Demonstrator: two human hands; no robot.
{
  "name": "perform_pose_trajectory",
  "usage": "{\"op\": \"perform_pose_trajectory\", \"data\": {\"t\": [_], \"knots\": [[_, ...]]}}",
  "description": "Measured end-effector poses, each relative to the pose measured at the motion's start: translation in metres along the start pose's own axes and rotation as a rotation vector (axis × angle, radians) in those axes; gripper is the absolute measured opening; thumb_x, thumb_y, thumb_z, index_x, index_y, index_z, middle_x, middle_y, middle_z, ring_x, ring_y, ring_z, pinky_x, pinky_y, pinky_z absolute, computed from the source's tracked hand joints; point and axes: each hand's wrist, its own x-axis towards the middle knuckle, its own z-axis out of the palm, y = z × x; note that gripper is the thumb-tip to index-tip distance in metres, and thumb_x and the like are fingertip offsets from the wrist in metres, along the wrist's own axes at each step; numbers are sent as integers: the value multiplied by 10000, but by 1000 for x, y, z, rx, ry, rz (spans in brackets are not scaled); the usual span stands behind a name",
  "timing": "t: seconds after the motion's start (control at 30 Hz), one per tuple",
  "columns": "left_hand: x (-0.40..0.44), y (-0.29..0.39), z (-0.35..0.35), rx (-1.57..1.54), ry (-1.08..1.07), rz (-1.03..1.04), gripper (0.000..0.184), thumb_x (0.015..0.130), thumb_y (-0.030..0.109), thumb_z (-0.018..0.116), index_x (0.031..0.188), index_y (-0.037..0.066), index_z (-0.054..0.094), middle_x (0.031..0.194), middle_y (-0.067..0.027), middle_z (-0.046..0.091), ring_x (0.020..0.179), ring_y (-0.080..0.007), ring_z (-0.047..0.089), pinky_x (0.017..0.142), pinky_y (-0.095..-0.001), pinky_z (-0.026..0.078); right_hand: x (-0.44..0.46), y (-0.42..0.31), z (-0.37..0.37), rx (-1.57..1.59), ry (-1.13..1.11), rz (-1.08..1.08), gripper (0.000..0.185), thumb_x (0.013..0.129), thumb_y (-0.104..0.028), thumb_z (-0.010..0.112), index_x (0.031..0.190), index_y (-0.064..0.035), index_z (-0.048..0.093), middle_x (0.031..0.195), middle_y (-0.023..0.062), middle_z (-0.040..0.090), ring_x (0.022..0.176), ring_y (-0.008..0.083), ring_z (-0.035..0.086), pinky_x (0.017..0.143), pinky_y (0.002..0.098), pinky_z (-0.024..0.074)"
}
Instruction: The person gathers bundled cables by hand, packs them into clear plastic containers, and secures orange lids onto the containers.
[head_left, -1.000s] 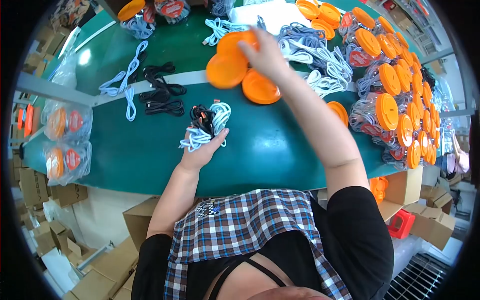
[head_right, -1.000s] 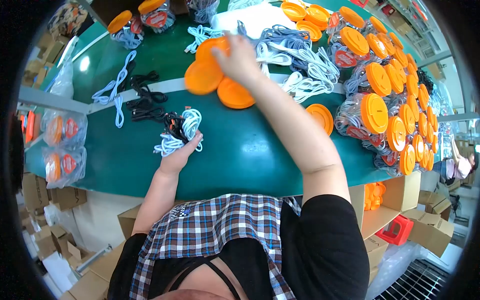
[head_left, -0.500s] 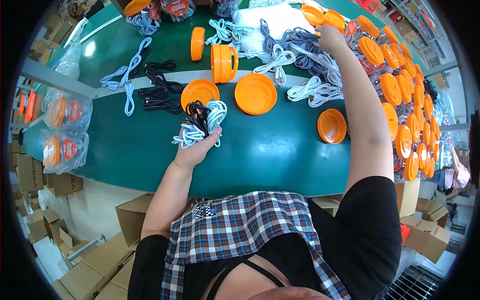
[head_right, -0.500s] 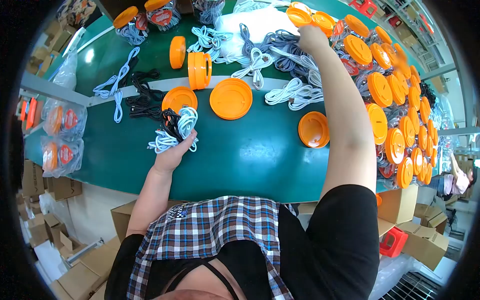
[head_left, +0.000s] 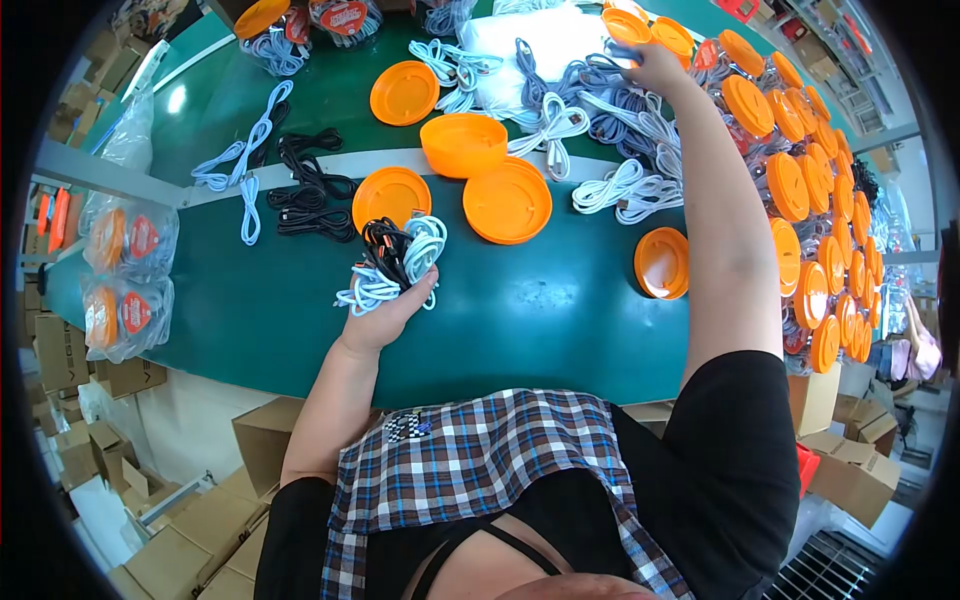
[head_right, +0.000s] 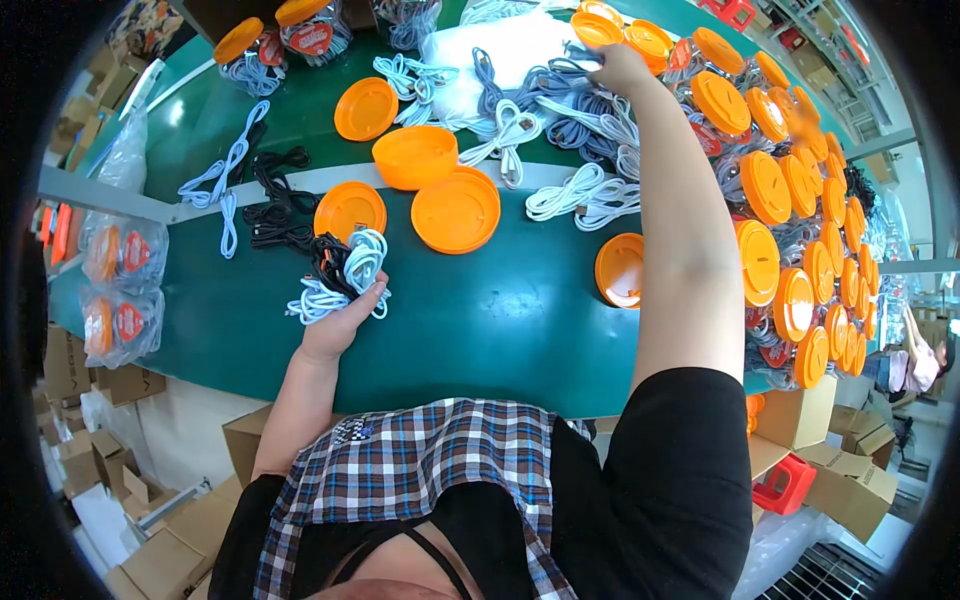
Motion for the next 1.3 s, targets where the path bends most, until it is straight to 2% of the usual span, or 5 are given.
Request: {"op": "perform_pose_trajectory", "data": {"t": [0.47,0.63,0.77,0.87,1.3], "knots": [[5,9,2,-63,-6,129,223,903,16,679,1125,36,670,1052,-50,723,936,-157,672,919,-295,522,-27,-19,29,-300,-99,-262,277,936,-197,619,1170,-62,677,1086,146,733,907,327,703,804,403,566],[5,-14,-17,-242,-51,106,320,897,24,688,1208,55,621,1057,-68,709,995,-185,660,971,-326,498,-60,-37,18,-365,402,-280,324,945,-254,608,1172,-30,664,1013,151,730,885,340,701,755,398,562],[6,-8,-5,-478,-47,101,416,887,51,727,1277,72,583,1109,-76,686,1053,-206,646,1021,-349,475,-152,-131,-23,546,80,80,362,943,-293,603,1181,-26,657,1005,153,728,847,323,705,730,392,569],[2,-4,5,-588,-74,89,407,874,20,736,1257,58,605,1158,-70,681,1070,-196,644,1017,-323,471,-228,-180,0,693,-60,-309,360,874,-196,629,1190,-27,660,929,170,724,789,339,698,684,402,566],[-43,12,36,-587,-35,-70,462,854,-2,750,1285,57,592,1227,-63,664,1088,-187,640,1017,-299,458,-337,-227,-20,432,-491,-526,403,889,-86,644,1207,102,482,987,249,601,741,364,660,647,400,563]]}}
